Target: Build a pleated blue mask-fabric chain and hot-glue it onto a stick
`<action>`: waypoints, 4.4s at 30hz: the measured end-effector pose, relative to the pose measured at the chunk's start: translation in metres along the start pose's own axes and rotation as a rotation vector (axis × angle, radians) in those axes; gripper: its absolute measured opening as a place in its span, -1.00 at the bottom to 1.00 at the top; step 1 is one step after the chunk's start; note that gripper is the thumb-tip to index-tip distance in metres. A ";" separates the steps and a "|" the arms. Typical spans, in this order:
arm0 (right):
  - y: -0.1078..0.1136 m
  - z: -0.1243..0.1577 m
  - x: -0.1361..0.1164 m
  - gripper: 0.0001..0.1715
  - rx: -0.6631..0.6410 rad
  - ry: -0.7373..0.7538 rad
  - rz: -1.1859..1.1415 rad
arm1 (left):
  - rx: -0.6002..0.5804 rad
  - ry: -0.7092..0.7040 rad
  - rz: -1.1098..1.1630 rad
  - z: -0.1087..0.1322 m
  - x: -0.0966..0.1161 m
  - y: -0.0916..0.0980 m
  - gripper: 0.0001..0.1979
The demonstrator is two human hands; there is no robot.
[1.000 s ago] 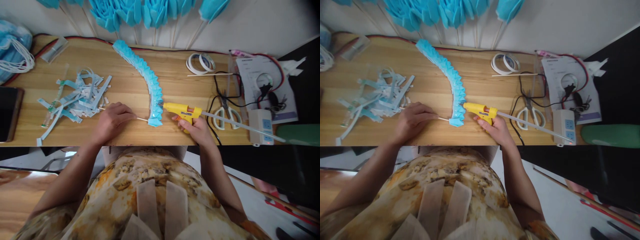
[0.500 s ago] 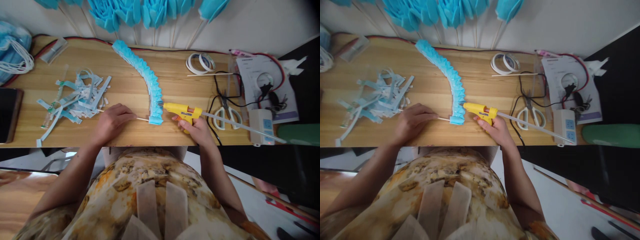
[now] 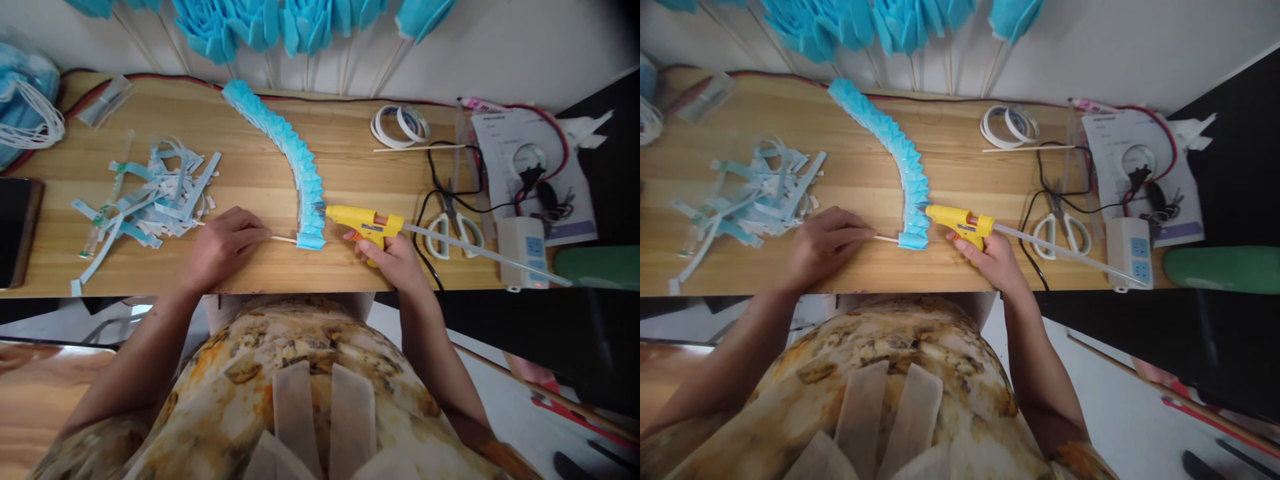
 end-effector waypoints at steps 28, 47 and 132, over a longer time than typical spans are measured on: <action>0.000 0.000 0.002 -0.61 0.000 0.019 -0.048 | -0.026 0.040 -0.032 0.001 -0.011 0.007 -0.70; 0.000 0.000 0.001 -0.63 -0.008 0.035 -0.017 | -0.007 0.065 -0.086 -0.002 -0.009 0.004 -0.79; -0.016 -0.003 -0.012 -0.56 0.033 0.089 0.297 | 0.011 0.037 -0.043 0.005 -0.009 0.005 -0.77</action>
Point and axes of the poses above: each hand's wrist, its own z-axis away from the middle knuckle, its own y-axis out of the back of the hand, x = y × z, the point moved 6 cm from there along -z, towards the middle knuckle, and after that the axes turned 9 degrees about -z, right-handed, at the moved point
